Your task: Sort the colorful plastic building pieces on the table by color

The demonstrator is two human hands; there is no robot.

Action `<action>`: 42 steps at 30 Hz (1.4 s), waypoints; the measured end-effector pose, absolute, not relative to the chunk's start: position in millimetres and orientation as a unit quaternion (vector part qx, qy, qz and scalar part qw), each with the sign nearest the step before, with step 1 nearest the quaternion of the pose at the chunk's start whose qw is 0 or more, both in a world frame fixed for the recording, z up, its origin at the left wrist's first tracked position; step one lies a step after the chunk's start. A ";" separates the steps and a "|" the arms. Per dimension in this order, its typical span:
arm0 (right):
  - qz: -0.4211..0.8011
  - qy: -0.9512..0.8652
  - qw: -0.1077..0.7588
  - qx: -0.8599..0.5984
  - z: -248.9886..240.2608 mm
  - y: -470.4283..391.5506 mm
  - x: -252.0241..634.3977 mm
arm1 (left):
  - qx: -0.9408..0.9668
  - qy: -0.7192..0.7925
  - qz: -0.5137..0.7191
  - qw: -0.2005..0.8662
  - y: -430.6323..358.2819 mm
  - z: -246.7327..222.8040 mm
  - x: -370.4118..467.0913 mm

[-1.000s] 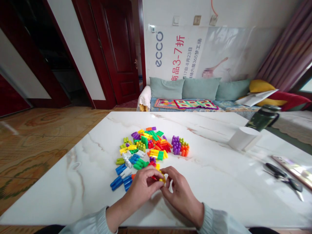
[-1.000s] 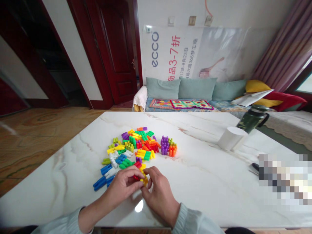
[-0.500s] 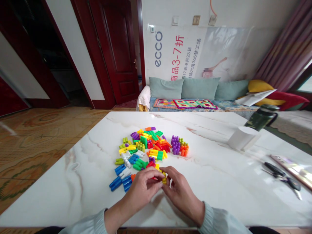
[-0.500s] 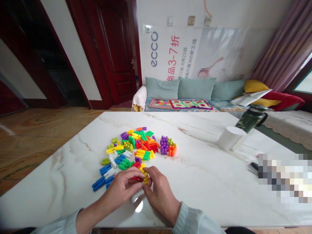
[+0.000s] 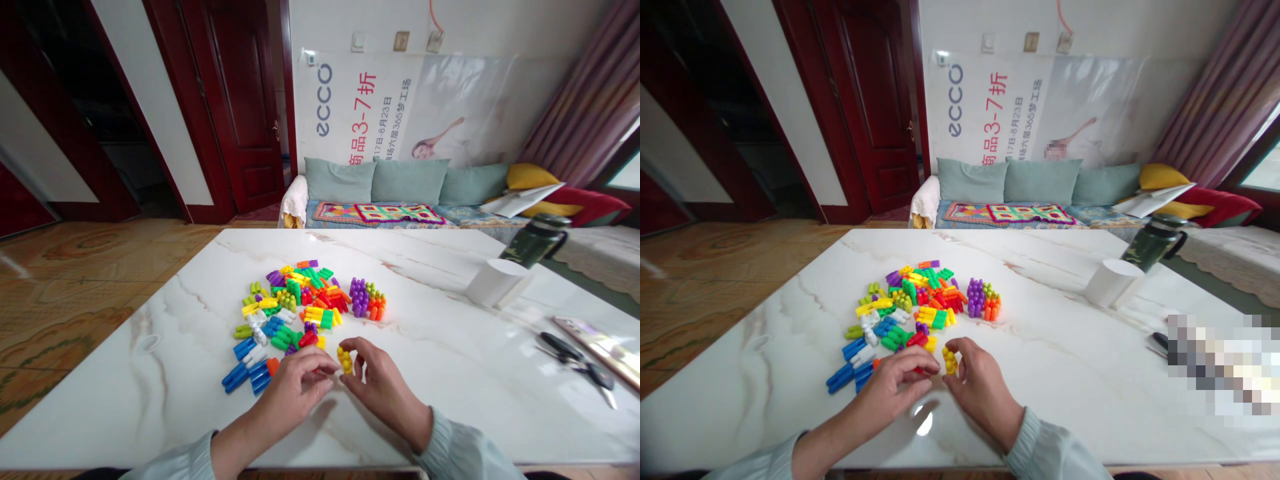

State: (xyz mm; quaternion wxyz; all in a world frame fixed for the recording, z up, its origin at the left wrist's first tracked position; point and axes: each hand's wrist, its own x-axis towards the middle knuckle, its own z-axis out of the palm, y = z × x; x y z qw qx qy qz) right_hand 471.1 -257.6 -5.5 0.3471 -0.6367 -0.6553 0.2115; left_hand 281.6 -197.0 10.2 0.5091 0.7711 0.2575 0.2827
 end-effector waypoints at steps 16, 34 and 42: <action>0.051 -0.588 0.297 -0.750 -4.5 -249.3 531.0 | 0.789 0.273 0.265 0.483 -192.2 7.5 278.2; -0.120 -0.603 0.188 -0.766 -3.5 -222.5 537.0 | 0.789 0.276 0.273 0.476 -190.4 12.7 277.2; -0.140 -0.584 0.143 -0.787 -3.1 -215.1 539.4 | 0.791 0.276 0.275 0.472 -189.3 10.3 276.5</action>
